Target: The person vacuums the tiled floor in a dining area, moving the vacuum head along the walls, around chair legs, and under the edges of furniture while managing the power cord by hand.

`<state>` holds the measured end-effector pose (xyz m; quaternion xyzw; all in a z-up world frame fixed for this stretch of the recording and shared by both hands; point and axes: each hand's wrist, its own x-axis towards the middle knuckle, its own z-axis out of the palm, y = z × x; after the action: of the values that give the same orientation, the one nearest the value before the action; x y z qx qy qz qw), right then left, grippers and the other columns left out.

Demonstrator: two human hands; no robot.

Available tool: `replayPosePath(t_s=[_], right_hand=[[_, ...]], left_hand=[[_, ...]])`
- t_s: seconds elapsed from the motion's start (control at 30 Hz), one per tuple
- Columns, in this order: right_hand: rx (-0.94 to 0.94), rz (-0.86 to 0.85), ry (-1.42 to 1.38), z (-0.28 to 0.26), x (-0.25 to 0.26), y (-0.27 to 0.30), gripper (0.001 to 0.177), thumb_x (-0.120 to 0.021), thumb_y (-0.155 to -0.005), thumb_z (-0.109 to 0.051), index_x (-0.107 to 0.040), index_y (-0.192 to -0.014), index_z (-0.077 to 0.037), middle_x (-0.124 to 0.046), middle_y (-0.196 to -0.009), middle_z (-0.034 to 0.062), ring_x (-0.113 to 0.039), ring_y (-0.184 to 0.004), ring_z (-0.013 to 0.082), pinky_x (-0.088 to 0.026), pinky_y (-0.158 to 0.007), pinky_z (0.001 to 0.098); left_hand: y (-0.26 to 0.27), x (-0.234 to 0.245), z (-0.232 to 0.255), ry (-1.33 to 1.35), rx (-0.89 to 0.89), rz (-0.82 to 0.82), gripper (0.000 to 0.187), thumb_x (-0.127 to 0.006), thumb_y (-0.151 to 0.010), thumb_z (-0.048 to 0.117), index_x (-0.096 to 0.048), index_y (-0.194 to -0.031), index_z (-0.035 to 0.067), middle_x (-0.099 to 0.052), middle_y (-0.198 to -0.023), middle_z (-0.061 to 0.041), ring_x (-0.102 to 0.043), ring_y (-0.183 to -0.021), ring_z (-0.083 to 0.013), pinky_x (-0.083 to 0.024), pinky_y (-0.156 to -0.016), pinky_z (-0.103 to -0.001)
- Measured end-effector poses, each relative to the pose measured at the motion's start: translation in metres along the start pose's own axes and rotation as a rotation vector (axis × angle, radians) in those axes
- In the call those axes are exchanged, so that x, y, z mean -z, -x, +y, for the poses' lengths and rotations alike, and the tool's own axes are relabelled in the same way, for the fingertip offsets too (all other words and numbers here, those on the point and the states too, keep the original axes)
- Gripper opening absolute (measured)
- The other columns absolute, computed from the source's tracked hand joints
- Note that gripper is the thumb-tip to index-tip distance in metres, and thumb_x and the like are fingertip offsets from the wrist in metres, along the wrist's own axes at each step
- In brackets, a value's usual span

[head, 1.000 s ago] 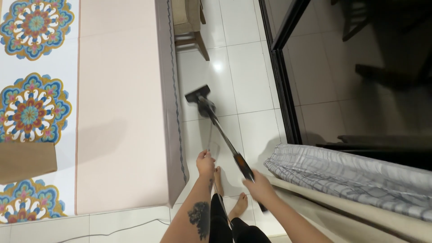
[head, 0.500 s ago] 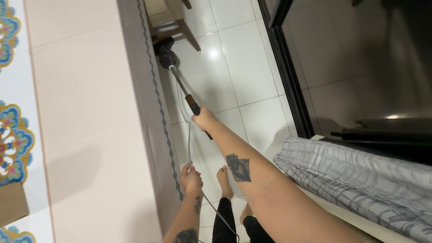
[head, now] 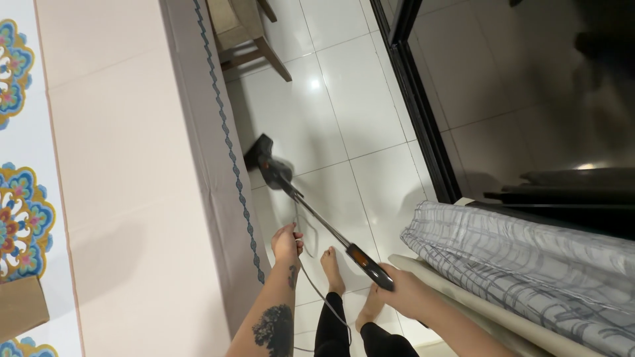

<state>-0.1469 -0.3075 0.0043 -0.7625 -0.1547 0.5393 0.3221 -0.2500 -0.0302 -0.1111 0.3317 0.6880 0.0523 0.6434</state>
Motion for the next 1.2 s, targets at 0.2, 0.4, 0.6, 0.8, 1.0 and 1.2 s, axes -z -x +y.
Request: replayPosePath(t_s=[0.2, 0.4, 0.6, 0.8, 1.0, 1.2], right_hand=[[-0.167, -0.019, 0.241, -0.009, 0.014, -0.043, 0.053, -0.068, -0.079, -0.023, -0.065, -0.132, -0.021, -0.072, -0.078, 0.0084, -0.071, -0.068, 0.0195, -0.055, -0.067, 0.0341], [0.054, -0.029, 0.139, -0.063, -0.006, -0.202, 0.029, -0.067, -0.082, -0.022, -0.067, -0.109, -0.009, -0.063, -0.067, 0.0089, -0.057, -0.052, 0.0197, -0.047, -0.052, 0.0374], [0.077, -0.080, 0.142, -0.109, -0.003, -0.286, 0.045, -0.067, -0.078, -0.018, -0.065, -0.122, -0.010, -0.062, -0.068, 0.0072, -0.057, -0.048, 0.0199, -0.049, -0.046, 0.0366], [0.048, -0.127, 0.219, -0.096, -0.002, -0.250, 0.058, -0.065, -0.076, -0.016, -0.057, -0.134, -0.016, -0.065, -0.072, 0.0104, -0.060, -0.050, 0.0219, -0.051, -0.050, 0.0372], [0.117, 0.076, 0.318, -0.041, 0.008, -0.156, 0.047, -0.069, -0.076, -0.023, -0.069, -0.122, -0.017, -0.072, -0.081, 0.0081, -0.069, -0.073, 0.0231, -0.055, -0.069, 0.0381], [-0.281, -0.069, 0.219, -0.008, 0.017, -0.010, 0.055, -0.065, -0.079, -0.018, -0.062, -0.134, -0.020, -0.069, -0.082, 0.0178, -0.068, -0.071, 0.0336, -0.055, -0.067, 0.0450]], left_hand=[[-0.015, -0.001, 0.001, -0.003, -0.003, 0.071, 0.025, -0.060, -0.098, 0.018, -0.070, -0.115, 0.004, -0.055, -0.067, -0.003, -0.044, -0.045, -0.0107, -0.032, -0.040, -0.026], [-0.020, 0.003, -0.012, 0.086, 0.050, 0.239, 0.022, -0.052, -0.103, 0.020, -0.067, -0.113, 0.009, -0.051, -0.065, -0.003, -0.039, -0.044, -0.0092, -0.029, -0.039, -0.026], [-0.021, 0.000, -0.018, 0.175, 0.042, 0.279, 0.024, -0.044, -0.106, 0.023, -0.063, -0.116, 0.011, -0.053, -0.068, -0.003, -0.035, -0.043, -0.0086, -0.024, -0.039, -0.027], [-0.023, -0.003, -0.020, 0.195, 0.012, 0.234, 0.023, -0.044, -0.106, 0.021, -0.061, -0.117, 0.011, -0.051, -0.068, -0.003, -0.036, -0.043, -0.0079, -0.024, -0.039, -0.026], [0.000, -0.006, -0.028, 0.177, 0.124, 0.264, 0.022, -0.046, -0.105, 0.023, -0.061, -0.117, 0.012, -0.053, -0.068, -0.006, -0.036, -0.042, -0.0099, -0.023, -0.039, -0.027], [0.027, -0.002, -0.077, 0.098, 0.102, 0.224, 0.024, -0.044, -0.103, 0.018, -0.060, -0.119, 0.011, -0.060, -0.078, -0.009, -0.046, -0.049, -0.0126, -0.034, -0.043, -0.029]])
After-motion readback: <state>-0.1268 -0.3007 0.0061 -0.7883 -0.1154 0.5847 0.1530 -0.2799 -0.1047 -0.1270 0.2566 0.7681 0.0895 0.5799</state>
